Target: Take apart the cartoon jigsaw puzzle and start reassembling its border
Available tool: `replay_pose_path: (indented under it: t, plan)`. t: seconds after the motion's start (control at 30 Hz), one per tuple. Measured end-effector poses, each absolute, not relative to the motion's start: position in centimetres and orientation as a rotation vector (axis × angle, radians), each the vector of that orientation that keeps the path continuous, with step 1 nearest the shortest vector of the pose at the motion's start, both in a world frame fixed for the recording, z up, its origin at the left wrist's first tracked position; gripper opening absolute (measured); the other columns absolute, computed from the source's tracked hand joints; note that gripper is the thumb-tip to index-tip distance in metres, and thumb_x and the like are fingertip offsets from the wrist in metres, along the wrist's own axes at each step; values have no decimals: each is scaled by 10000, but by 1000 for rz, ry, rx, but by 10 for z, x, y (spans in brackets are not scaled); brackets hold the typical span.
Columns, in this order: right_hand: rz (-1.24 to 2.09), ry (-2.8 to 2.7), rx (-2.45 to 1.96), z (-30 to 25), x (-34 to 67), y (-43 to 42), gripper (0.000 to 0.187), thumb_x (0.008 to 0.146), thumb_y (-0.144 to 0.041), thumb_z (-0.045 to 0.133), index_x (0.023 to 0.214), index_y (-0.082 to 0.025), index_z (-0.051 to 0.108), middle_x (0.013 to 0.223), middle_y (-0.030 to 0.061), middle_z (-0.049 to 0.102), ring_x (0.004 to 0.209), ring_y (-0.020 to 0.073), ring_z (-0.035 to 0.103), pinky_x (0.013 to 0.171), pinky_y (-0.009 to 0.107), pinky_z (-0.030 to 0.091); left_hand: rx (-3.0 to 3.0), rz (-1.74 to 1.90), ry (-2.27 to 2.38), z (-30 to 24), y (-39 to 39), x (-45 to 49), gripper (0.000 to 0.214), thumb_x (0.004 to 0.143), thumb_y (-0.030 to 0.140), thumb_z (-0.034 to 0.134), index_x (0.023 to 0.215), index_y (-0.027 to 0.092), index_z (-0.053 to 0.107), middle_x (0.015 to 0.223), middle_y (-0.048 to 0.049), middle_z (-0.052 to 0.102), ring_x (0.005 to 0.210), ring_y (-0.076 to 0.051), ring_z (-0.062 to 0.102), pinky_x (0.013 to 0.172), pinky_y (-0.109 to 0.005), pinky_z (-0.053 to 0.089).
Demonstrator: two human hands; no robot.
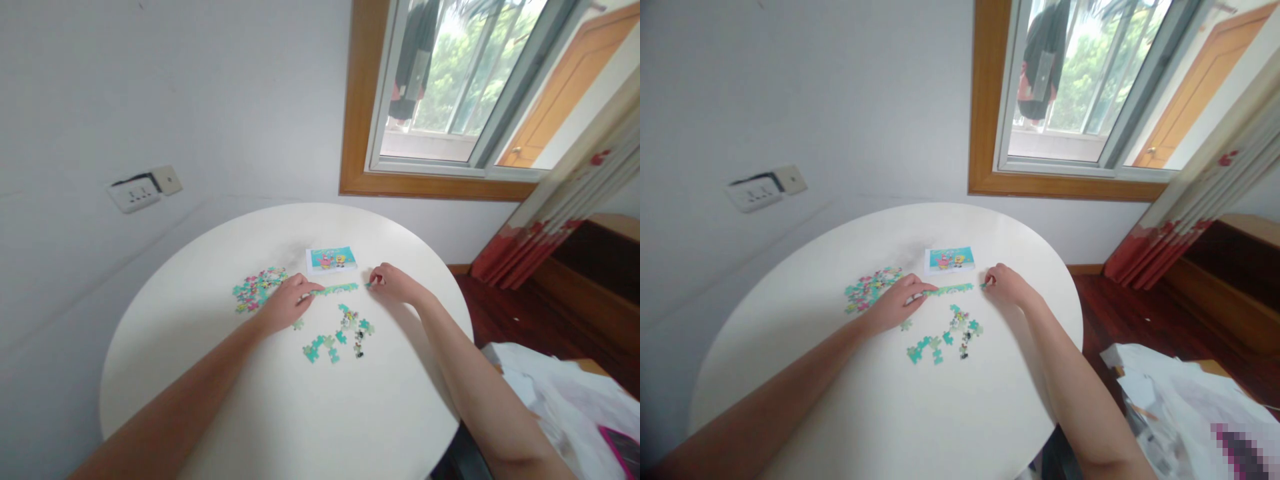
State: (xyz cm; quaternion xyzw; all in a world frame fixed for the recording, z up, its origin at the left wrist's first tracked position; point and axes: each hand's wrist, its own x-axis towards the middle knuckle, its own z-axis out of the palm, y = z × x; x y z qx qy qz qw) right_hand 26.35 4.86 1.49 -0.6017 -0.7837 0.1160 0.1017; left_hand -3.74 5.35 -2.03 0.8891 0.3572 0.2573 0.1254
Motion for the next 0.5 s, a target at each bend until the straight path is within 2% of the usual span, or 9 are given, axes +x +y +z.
replay_pose_path:
  t: [0.5]
  plan:
    - [424, -2241, -1555, -1, 264, 59, 148, 752, -219, 627, 869, -148, 683, 821, 33, 604, 686, 110, 519, 652, 200, 386, 2594, 760, 1028, -21, 54, -38, 299, 899, 207, 475, 1139, 232, 652, 910, -45, 512, 868, -178, 529, 815, -298, 410]
